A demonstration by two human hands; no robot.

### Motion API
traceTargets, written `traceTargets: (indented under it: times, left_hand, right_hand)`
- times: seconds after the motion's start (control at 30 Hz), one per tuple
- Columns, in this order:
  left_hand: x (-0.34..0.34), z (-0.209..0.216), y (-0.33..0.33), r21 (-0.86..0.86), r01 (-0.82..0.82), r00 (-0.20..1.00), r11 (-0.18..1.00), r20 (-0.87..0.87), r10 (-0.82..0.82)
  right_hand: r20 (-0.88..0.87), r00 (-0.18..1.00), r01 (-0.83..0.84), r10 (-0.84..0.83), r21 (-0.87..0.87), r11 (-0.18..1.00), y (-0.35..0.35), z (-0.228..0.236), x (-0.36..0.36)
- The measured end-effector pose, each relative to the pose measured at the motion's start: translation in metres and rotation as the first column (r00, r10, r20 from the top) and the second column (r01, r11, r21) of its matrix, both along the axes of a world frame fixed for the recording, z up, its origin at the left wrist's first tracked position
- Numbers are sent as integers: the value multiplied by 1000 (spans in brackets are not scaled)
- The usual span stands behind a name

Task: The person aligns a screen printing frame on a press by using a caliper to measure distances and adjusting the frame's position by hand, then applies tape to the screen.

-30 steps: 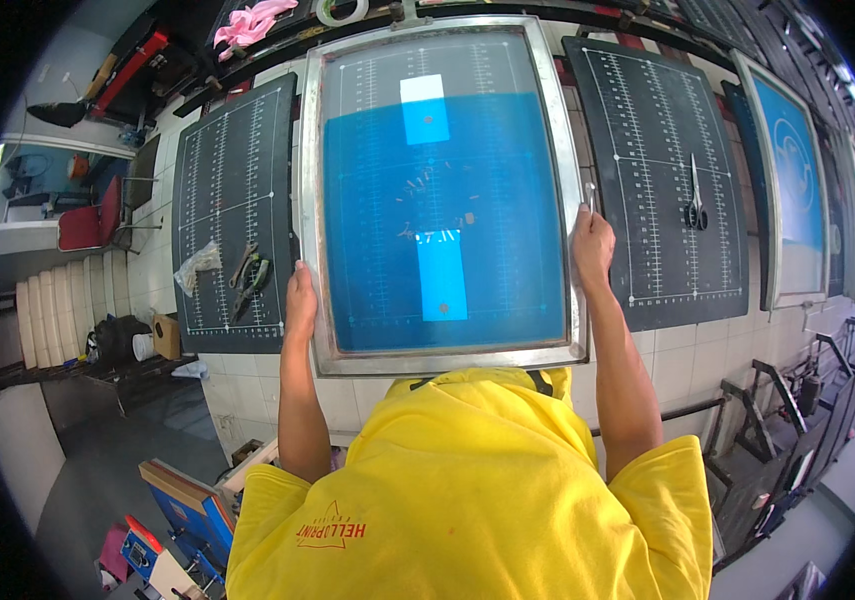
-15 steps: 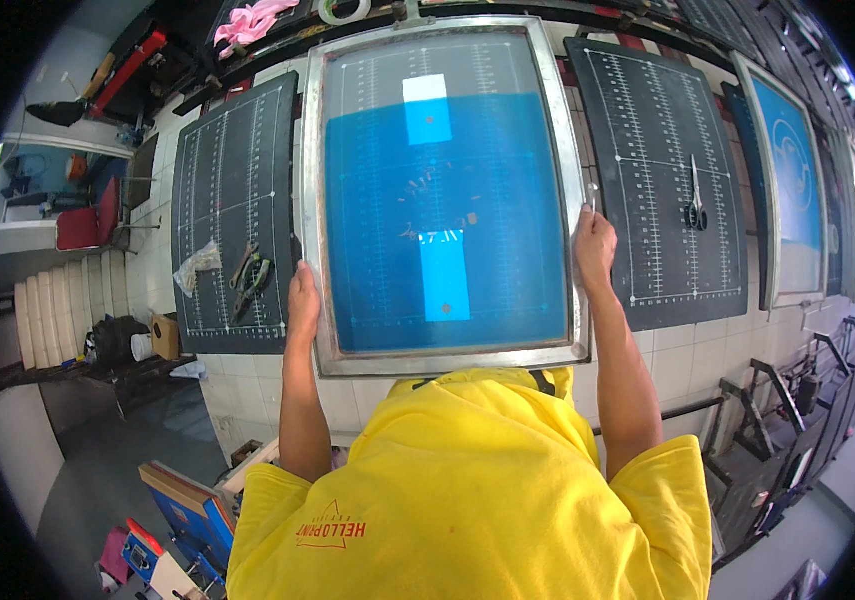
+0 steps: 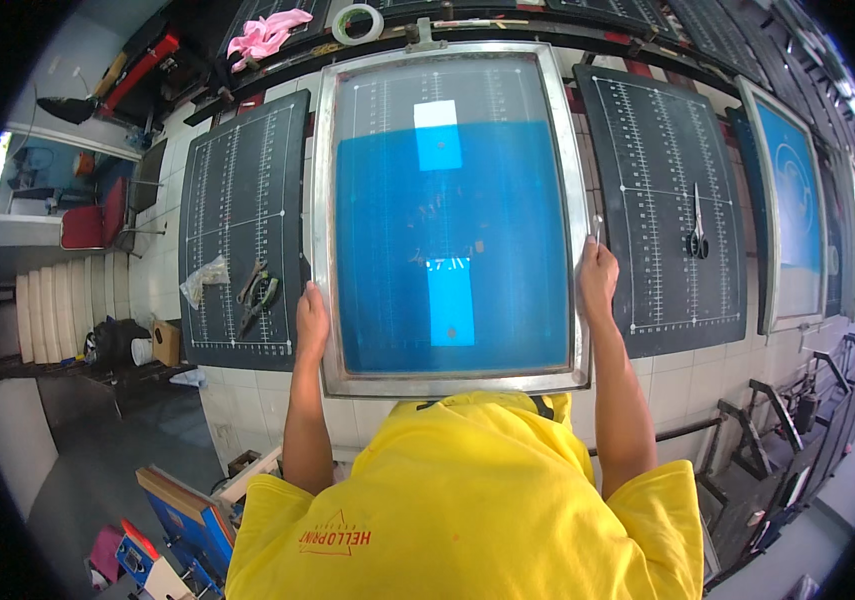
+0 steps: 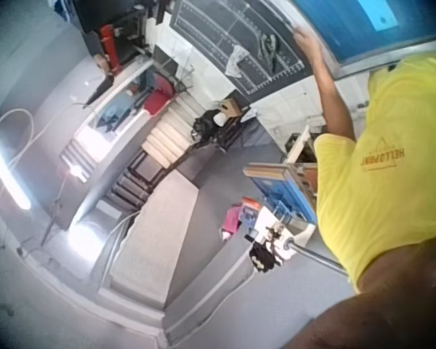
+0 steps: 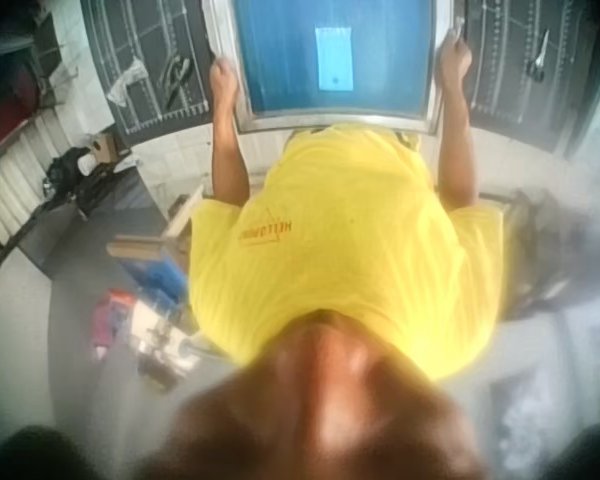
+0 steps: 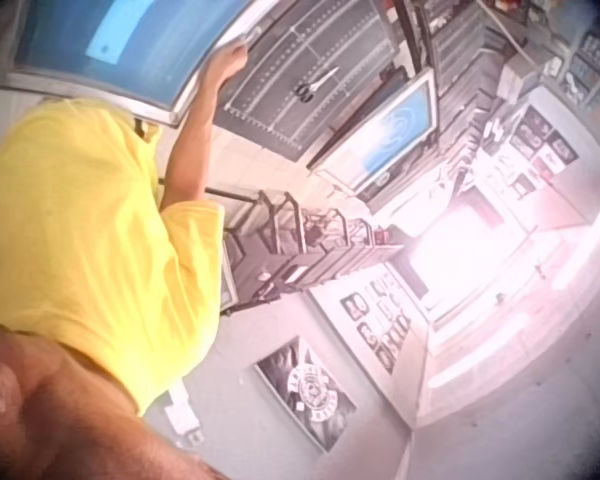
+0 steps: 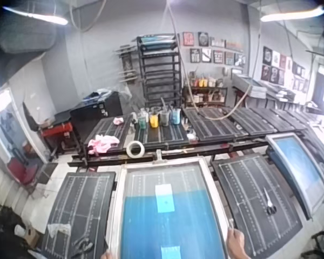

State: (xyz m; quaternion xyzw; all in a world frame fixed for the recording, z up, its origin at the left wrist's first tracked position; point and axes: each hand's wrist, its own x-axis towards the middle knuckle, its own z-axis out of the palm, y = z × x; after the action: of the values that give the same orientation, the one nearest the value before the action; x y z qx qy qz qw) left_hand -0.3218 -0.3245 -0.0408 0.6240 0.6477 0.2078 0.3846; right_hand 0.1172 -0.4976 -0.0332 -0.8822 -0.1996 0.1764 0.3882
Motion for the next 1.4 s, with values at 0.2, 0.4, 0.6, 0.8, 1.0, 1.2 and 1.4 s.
traceTargets:
  times: [0.2, 0.4, 0.6, 0.8, 1.0, 1.2, 1.4]
  left_hand:
    - [-1, -8, -1, 123, 22, 998, 992, -65, -15]
    - [19, 18, -6, 194, 53, 993, 980, -116, -31]
    - [27, 22, -7, 404, 163, 949, 900, -313, -32]
    - [31, 22, 2, 303, 170, 906, 938, -423, -28]
    - [49, 31, 43, 344, 172, 947, 923, -315, -59]
    - [104, 33, 109, 556, 406, 885, 725, -438, -159]
    - [187, 37, 131, 395, 746, 661, 536, -531, -530]
  right_hand:
    - [-53, 999, 12, -10, 33, 999, 2, 13, -6]
    - [-41, 999, 11, -10, 18, 1000, 1, 12, -5]
    - [-45, 999, -4, 6, 37, 999, 2, 13, -7]
    - [-26, 1000, -2, 4, 54, 999, -1, 4, -6]
    - [-11, 1000, 16, -16, -8, 1000, 2, 12, -10]
    - [-6, 1000, 11, -11, -13, 1000, 2, 13, -10]
    - [-40, 999, 36, -36, -7, 999, 9, 18, -14]
